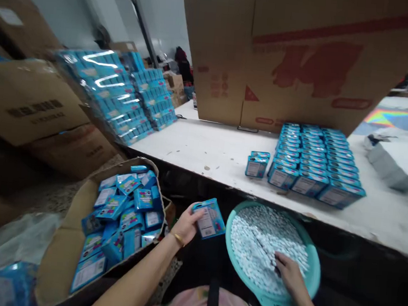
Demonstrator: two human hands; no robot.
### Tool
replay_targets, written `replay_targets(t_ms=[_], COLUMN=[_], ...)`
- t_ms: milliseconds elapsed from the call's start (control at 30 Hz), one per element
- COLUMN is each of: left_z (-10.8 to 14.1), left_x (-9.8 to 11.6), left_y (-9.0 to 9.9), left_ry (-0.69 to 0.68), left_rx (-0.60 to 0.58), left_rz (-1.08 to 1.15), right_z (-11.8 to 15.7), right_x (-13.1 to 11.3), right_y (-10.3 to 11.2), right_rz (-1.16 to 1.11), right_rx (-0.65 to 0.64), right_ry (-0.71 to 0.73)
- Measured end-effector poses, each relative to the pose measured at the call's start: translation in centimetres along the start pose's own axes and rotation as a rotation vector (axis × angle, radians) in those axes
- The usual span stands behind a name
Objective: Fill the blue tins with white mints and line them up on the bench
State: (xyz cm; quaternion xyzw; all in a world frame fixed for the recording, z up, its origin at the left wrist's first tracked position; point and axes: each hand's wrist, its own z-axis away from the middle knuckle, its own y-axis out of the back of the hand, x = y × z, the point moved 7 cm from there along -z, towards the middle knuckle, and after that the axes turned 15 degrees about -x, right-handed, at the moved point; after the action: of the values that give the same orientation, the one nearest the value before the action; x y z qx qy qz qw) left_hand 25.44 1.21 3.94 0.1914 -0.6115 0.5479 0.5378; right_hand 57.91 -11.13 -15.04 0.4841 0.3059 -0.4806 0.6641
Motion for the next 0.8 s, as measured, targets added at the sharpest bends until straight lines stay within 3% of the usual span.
replay_targets(t_ms=[133, 300, 433, 533, 800], left_z=[-3.9, -7.3, -8.4, -8.5, -8.3], left_x=[-5.2, -9.2, -11.3, -12.2, -12.9], left_y=[-5.6, -9.2, -11.3, -12.3, -12.8], left_ry=[-0.015, -0.084, -0.126, -0.176, -0.217], left_rx=[-0.224, -0.387, -0.472, -0.511, -0.535], left_rz=[-0.492, -0.839, -1.010, -1.099, -1.239], right_z=[3.1, 5.4, 5.2, 4.4, 3.3], right_x=[-5.8, -12.3, -15.1, -16.3, -20.3], right_y=[4.5, 8.0, 8.1, 8.2, 7.2], right_rz=[0.107, 0.193, 0.357, 0.539, 0.945], right_rx=[0.012, -0.084, -0.208, -0.216, -0.207], right_ry=[0.025, 0.109, 0.114, 0.063, -0.114])
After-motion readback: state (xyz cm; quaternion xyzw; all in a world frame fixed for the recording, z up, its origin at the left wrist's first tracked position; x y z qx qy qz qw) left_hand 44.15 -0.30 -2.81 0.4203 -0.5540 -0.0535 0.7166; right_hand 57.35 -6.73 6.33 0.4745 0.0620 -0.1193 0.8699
